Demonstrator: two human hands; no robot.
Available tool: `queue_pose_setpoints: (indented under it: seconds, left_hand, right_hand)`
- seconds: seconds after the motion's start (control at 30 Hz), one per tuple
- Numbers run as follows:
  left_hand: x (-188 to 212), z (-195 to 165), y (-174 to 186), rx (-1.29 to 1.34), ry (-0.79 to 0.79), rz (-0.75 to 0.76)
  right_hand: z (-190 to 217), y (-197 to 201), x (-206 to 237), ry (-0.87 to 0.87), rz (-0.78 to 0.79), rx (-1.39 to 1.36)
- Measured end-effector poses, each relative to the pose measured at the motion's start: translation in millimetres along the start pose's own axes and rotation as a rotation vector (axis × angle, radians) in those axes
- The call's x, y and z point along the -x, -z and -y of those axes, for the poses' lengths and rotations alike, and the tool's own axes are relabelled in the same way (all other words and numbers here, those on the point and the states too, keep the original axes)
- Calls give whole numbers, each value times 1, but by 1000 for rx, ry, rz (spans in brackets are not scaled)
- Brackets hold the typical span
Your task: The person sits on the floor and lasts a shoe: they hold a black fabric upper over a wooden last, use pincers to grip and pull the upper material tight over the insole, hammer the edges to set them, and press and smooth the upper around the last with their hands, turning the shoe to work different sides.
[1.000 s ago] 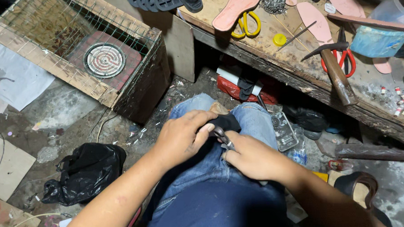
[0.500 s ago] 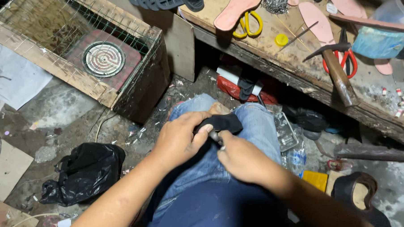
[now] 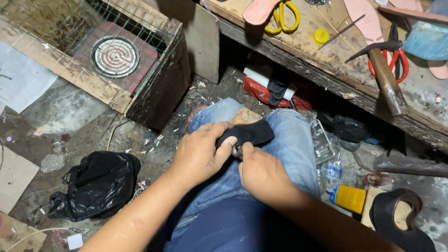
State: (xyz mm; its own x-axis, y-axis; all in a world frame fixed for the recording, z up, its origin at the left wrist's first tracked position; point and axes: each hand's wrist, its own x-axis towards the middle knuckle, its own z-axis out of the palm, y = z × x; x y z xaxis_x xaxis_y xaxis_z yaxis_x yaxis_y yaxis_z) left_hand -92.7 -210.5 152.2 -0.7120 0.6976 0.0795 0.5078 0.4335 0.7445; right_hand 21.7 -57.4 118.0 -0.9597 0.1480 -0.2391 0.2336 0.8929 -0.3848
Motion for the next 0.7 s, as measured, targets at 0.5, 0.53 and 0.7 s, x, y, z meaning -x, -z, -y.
queue_pose_setpoints:
  seconds: [0.5, 0.53, 0.7]
  left_hand:
    - [5, 0, -2, -116, -157, -87]
    - [4, -2, -2, -113, -167, -87]
    - [1, -9, 0, -84, -199, -80]
  right_hand:
    - [-5, 29, 10, -386, 499, -1212]
    - [-6, 29, 9, -406, 505, -1229]
    - [-6, 39, 7, -462, 468, -1238]
